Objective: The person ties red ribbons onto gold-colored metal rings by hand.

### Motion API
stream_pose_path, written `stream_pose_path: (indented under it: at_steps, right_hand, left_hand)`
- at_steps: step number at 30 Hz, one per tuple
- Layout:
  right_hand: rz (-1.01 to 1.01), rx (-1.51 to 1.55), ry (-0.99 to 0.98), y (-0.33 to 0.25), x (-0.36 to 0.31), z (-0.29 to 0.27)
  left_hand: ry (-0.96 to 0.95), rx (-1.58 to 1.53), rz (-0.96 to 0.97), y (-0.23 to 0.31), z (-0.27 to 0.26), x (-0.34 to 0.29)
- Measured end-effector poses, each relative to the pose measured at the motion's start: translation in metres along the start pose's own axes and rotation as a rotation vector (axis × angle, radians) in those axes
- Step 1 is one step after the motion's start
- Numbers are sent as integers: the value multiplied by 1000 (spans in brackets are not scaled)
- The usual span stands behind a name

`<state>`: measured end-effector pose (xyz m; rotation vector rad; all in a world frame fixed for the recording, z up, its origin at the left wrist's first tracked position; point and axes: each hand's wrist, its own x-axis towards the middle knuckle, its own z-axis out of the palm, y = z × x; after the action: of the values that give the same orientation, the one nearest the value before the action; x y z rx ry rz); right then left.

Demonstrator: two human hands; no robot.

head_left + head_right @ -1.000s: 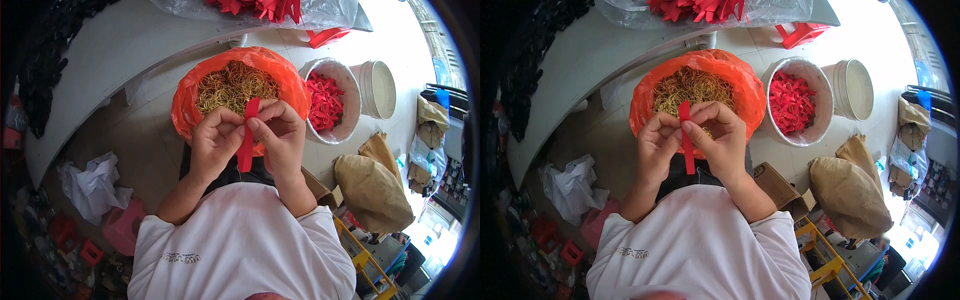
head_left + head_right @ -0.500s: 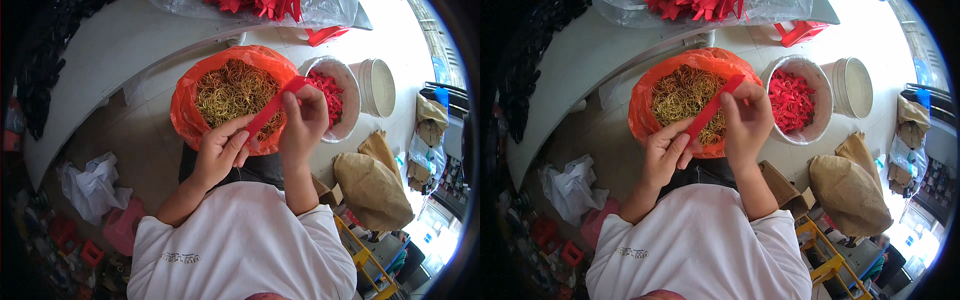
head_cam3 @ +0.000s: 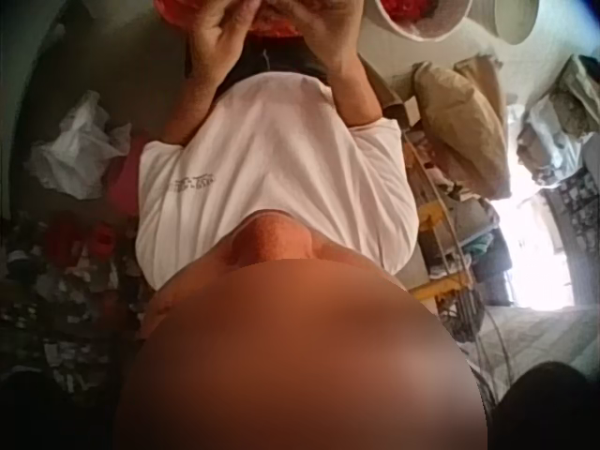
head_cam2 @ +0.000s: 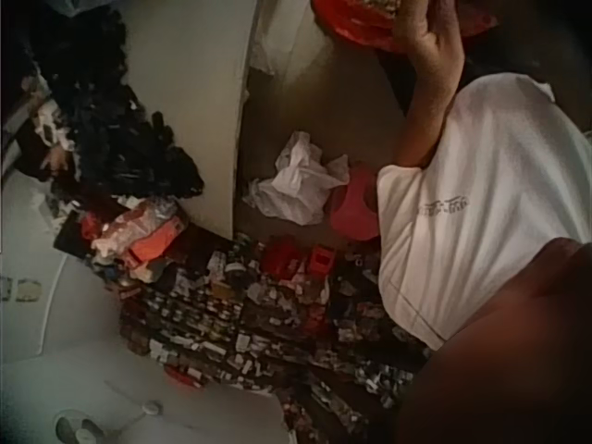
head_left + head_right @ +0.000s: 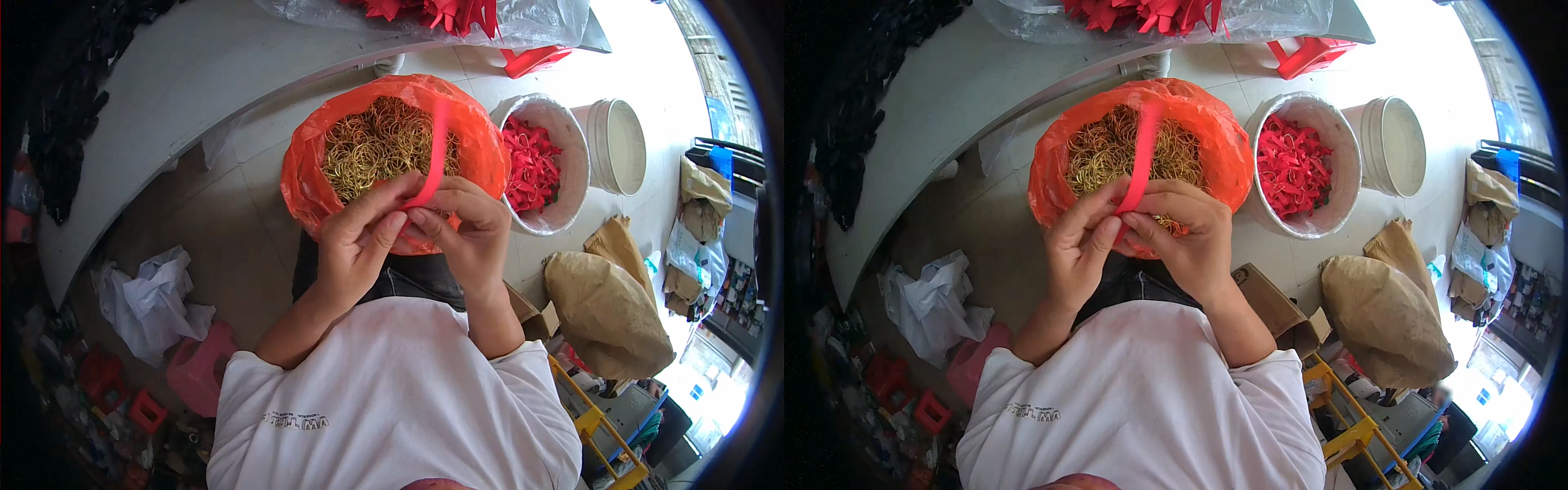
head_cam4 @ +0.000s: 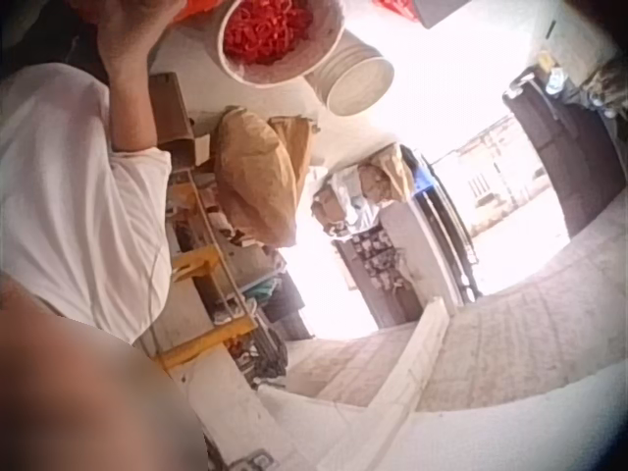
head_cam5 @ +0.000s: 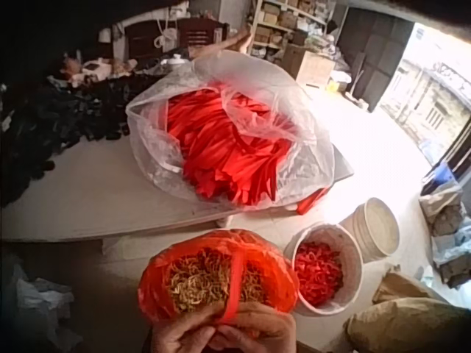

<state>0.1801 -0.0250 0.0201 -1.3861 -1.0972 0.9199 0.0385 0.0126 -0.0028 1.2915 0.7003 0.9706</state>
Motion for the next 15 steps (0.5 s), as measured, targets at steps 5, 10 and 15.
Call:
stream_pose_path:
  at_steps: [5,10,15]
  right_hand:
    - [-749,-766,36,-4,1,-5]
    - [-819,-831,197,-1,-1,-6]
    - [-355,-299,-121,-8,-5,-11]
  left_hand:
    - [-61,-65,-251,11,-13,7]
    - [-207,-327,-326,12,-11,14]
    - [-196,-107,-315,12,-18,11]
